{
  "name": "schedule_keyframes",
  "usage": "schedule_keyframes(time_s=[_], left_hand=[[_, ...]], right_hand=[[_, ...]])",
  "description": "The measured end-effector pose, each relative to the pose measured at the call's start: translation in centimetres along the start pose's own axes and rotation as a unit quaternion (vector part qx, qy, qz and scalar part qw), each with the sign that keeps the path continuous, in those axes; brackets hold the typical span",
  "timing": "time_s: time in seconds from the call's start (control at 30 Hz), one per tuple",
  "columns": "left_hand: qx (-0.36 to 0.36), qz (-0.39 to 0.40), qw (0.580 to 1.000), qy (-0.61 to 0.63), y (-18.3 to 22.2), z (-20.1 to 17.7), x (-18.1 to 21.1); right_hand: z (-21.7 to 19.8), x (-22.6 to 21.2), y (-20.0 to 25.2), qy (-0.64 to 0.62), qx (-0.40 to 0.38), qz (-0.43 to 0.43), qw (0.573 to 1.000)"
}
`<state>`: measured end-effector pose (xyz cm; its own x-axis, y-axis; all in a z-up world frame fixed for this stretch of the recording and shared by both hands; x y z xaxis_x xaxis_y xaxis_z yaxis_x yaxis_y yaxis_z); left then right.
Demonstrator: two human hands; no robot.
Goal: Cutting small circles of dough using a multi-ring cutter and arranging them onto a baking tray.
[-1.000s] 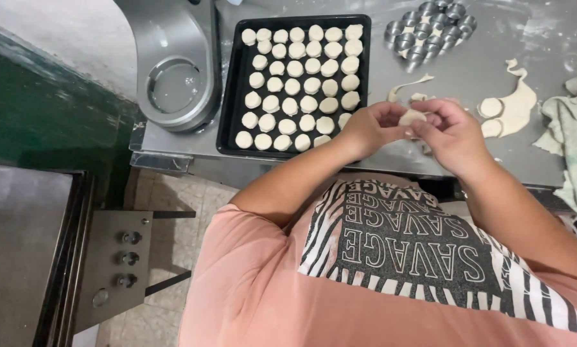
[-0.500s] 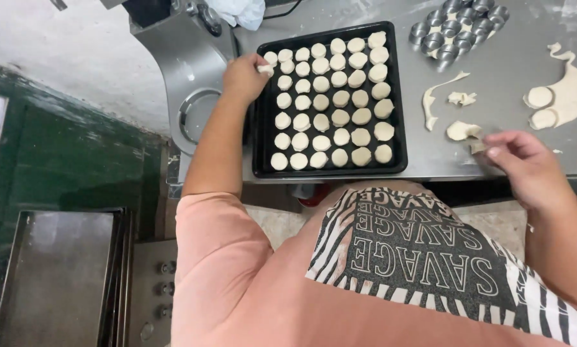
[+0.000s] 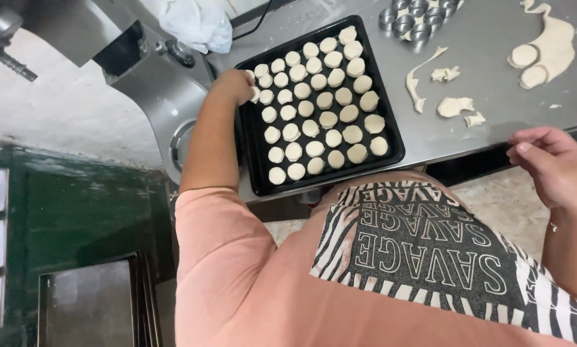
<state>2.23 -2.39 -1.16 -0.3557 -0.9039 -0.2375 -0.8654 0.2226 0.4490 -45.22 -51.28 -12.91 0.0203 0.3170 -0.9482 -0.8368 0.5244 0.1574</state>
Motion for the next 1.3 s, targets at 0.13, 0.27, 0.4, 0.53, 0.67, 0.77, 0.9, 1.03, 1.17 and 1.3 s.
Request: schedule_keyframes(time_s=[0.13, 0.27, 0.4, 0.53, 0.67, 0.77, 0.9, 1.03, 1.17, 1.3], left_hand=[[-0.019, -0.030, 0.999, -0.021, 0.2, -0.5, 0.1], [0.038, -0.022, 0.999, -0.002, -0.2, 0.2, -0.4], [0.100, -0.031, 0.994, -0.011, 0.1, 0.6, -0.7], [0.182, -0.002, 0.983, -0.035, 0.4, 1.6, -0.3], [0.328, 0.030, 0.944, -0.011, 3.9, -0.1, 3.2], [0.333, 0.092, 0.938, 0.026, 7.9, -1.2, 8.9], [0.339, 0.313, 0.880, 0.110, 15.6, -3.1, 18.9], [0.257, 0.430, 0.854, 0.139, 19.4, -3.2, 27.1], [0.244, 0.480, 0.830, 0.144, 23.2, -3.4, 31.3], [0.131, 0.453, 0.859, 0.199, 27.3, -4.3, 31.4]], right_hand=[[-0.1, -0.4, 1.2, 0.005, 0.020, 0.014, 1.000], [-0.2, -0.5, 1.4, 0.018, 0.020, 0.010, 1.000], [1.4, -1.8, 1.8, 0.026, 0.037, 0.025, 0.999], [1.4, -2.5, 1.1, 0.068, 0.045, 0.016, 0.997], [3.2, -7.7, 1.8, 0.124, 0.084, 0.006, 0.989], [2.6, -9.3, -0.6, 0.185, 0.067, -0.037, 0.980], [3.2, -11.8, -5.6, 0.320, 0.012, -0.112, 0.941], [3.5, -12.8, -13.0, 0.409, -0.053, -0.217, 0.884], [3.9, -11.0, -20.6, 0.563, -0.171, -0.202, 0.783], [7.2, -12.5, -20.8, 0.682, -0.249, 0.031, 0.687]])
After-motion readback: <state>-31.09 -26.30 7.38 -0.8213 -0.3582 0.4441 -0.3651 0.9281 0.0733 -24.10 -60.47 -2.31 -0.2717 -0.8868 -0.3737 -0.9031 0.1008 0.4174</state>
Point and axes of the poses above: each hand's wrist, its own y-axis away from the middle knuckle, its own z-axis out of the palm, x = y × z, the point moved 5 cm from there along -y, towards the middle knuckle, and after that the axes turned 15 degrees about -y, right-handed, at the moved point
